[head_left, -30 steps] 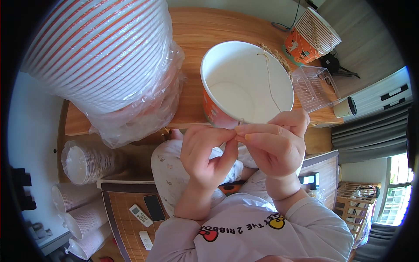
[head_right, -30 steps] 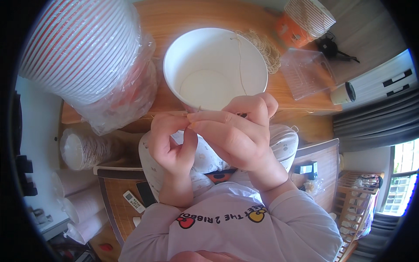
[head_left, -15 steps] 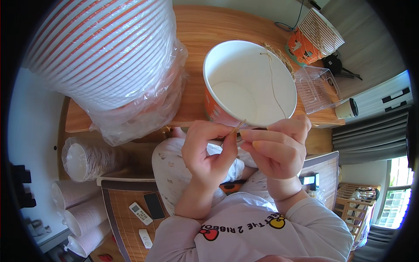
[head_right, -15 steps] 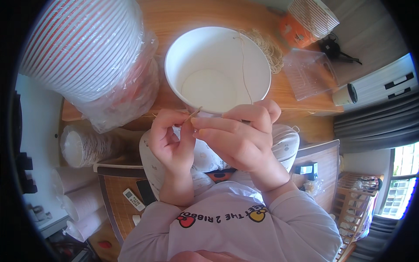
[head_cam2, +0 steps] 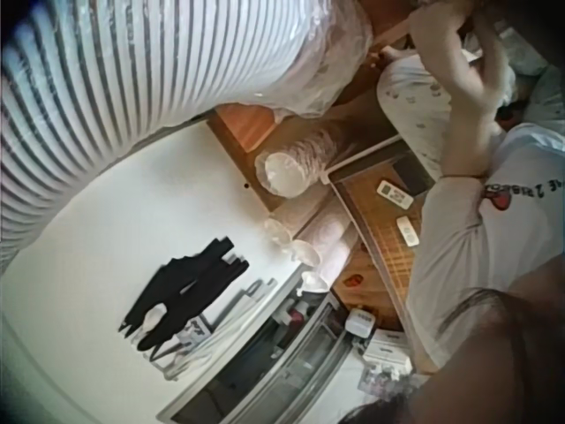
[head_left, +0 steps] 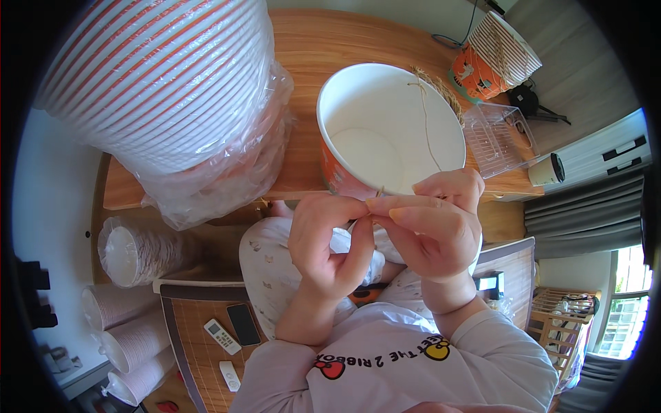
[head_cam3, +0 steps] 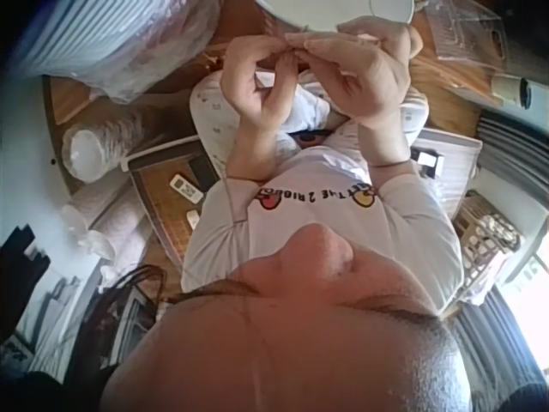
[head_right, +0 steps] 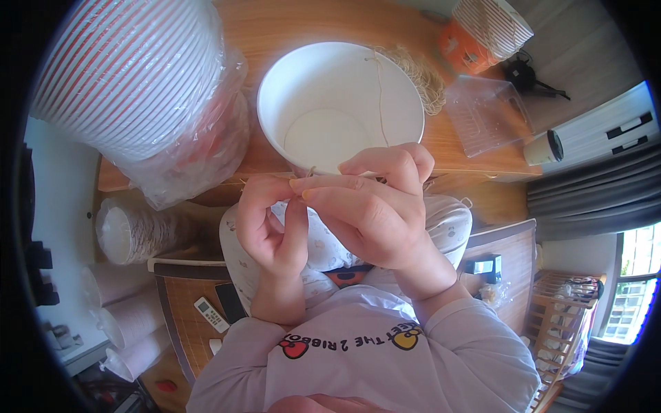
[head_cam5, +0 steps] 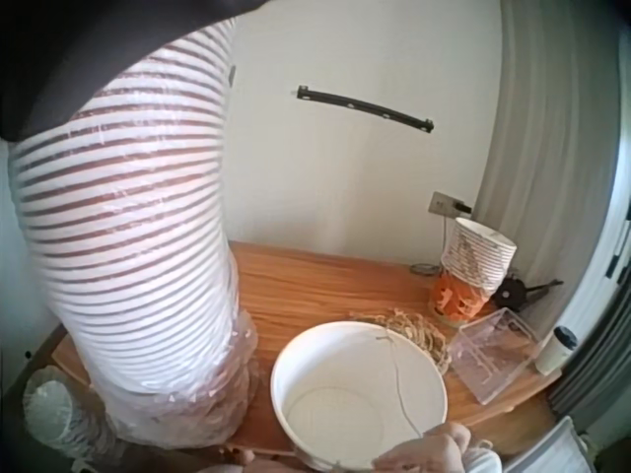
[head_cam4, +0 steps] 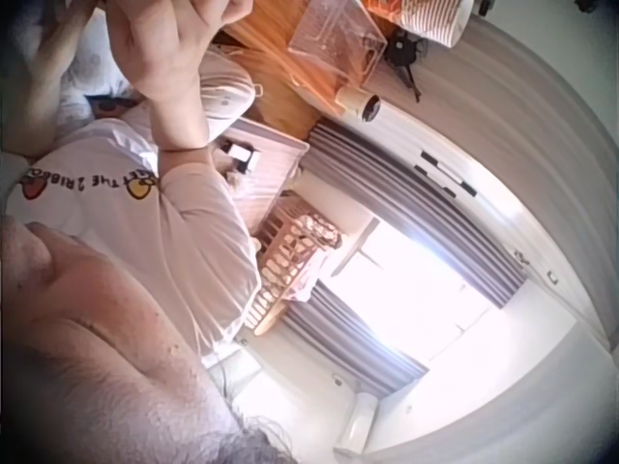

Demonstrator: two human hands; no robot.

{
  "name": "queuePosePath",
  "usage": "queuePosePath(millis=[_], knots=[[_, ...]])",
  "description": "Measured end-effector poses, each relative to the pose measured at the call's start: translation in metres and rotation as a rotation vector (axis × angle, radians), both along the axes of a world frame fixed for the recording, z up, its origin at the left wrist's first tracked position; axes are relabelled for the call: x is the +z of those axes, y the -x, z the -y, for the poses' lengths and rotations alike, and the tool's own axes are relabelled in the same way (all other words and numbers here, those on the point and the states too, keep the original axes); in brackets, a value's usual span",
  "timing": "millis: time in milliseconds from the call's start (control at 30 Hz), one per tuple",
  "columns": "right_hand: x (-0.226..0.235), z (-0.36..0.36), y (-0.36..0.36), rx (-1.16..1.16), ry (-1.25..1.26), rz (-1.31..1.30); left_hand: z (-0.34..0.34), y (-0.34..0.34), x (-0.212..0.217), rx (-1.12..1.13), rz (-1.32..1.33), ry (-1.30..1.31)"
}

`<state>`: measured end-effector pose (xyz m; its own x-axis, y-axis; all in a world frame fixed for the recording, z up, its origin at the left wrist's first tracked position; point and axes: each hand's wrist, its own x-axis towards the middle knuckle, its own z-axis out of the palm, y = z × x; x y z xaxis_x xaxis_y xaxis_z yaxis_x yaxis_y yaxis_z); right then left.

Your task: The person attaches string handles to paper buckets by threading pieces of string through holes in the rims of the buckets and tying them by hand.

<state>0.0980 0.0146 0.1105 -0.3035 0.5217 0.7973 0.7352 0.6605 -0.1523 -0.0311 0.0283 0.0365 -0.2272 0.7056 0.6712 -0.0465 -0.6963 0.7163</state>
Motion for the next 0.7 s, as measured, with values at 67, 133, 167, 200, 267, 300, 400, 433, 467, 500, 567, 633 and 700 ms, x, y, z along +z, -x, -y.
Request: queuePosePath(millis=[67,133,167,200,267,300,400,433,467,500,567,633,700], knots=[[-0.001,0.000,0.001,-0.001,0.009,-0.013,0.001,0.002,0.002,0.000,-0.022,-0.011],[-0.004,-0.001,0.000,-0.001,0.017,-0.027,0.001,0.003,0.003,0.002,-0.044,-0.023],[-0.006,-0.004,-0.003,0.033,-0.016,-0.039,0.000,0.003,0.002,-0.002,-0.048,-0.035],[-0.007,-0.005,-0.005,0.068,-0.049,-0.051,0.000,0.004,0.001,-0.006,-0.052,-0.047],[-0.006,-0.004,-0.004,0.064,-0.046,-0.055,0.001,0.004,0.003,-0.011,-0.056,-0.042],[-0.005,-0.003,-0.004,0.059,-0.044,-0.059,0.001,0.005,0.003,-0.018,-0.060,-0.037],[-0.010,0.000,-0.004,0.047,0.014,-0.136,0.001,0.004,0.004,0.016,-0.066,-0.046],[-0.011,-0.001,-0.004,0.047,0.013,-0.136,0.002,0.003,0.004,0.015,-0.066,-0.047],[-0.011,-0.003,-0.005,0.060,-0.010,-0.141,0.003,0.001,0.004,0.033,-0.038,-0.037],[-0.012,-0.003,-0.005,0.068,-0.021,-0.144,0.003,0.000,0.004,0.051,-0.009,-0.026],[-0.012,-0.002,-0.006,0.065,-0.019,-0.141,0.004,0.000,0.005,0.061,-0.026,-0.027],[-0.011,0.000,-0.006,0.052,-0.007,-0.135,0.003,0.000,0.005,0.069,-0.043,-0.028],[-0.007,0.001,-0.005,0.034,-0.005,-0.104,0.003,0.000,0.005,0.088,-0.061,-0.042]])
